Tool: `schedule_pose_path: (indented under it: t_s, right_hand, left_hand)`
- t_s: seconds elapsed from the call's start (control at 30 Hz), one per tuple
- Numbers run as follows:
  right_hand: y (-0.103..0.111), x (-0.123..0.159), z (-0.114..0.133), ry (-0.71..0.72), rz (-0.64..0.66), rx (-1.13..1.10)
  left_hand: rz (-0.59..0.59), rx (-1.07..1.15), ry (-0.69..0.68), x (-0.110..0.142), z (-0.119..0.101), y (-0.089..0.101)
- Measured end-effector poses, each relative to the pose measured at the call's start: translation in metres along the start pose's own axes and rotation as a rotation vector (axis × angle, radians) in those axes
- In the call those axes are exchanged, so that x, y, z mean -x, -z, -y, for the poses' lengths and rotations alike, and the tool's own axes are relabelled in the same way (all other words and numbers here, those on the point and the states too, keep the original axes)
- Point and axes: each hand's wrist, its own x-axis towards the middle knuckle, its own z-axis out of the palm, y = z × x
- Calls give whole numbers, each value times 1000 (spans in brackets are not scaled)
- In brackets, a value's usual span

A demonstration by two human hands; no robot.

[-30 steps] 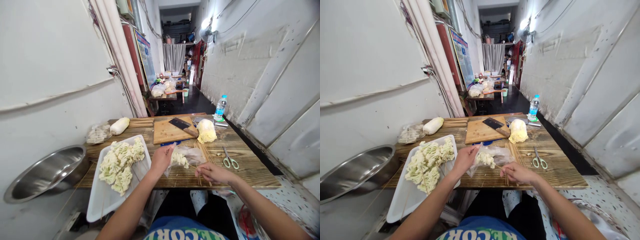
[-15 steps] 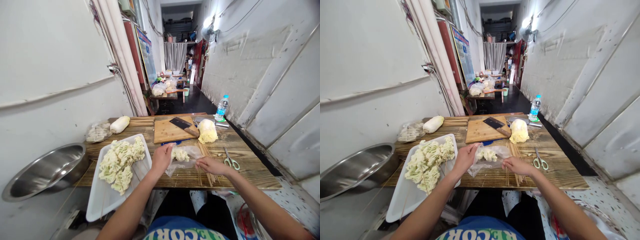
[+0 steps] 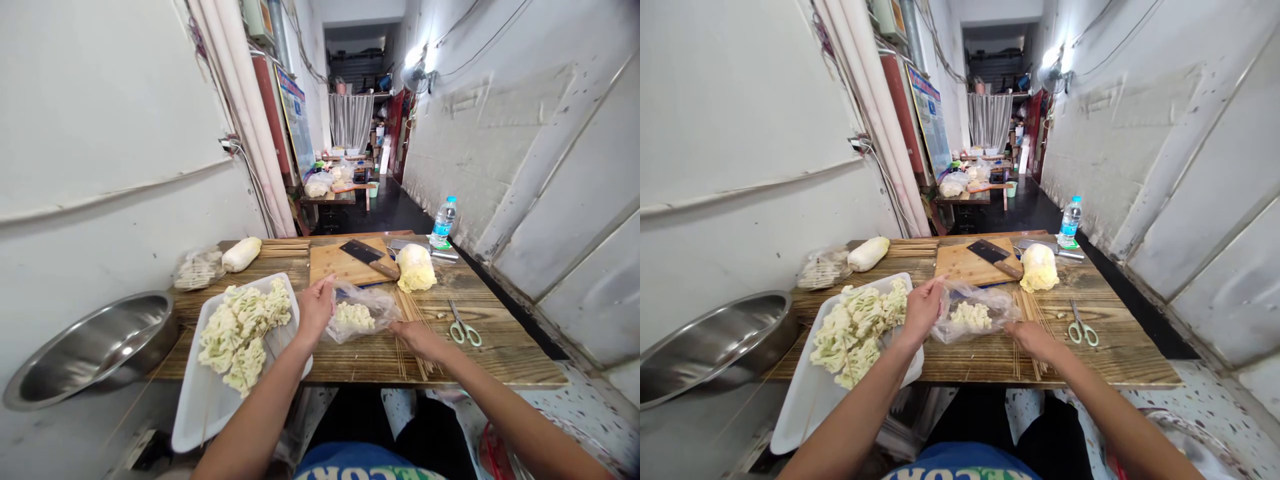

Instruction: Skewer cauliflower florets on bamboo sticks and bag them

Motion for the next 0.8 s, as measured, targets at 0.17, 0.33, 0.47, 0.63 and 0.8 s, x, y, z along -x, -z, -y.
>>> schedule_pose_path:
  t_s: [0.17,0.33,0.47,0.63,0.8]
  right_hand:
    - [6,-19,10,-64,26,123]
    - [1,-43,-1,-145,38,206]
    - [-7,-51,-3,-180,65,275]
    - [8,-45,15,-177,56,344]
    - [69,-45,77,-27,-116,210]
  left_hand:
    - [102,-23,5,11,-15,-9]
    - [111,16,30,13,-12,-4]
    - [139,14,88,15,-6,11]
    - [249,-195,100,35,7,25]
    - [250,-134,73,65,40,10]
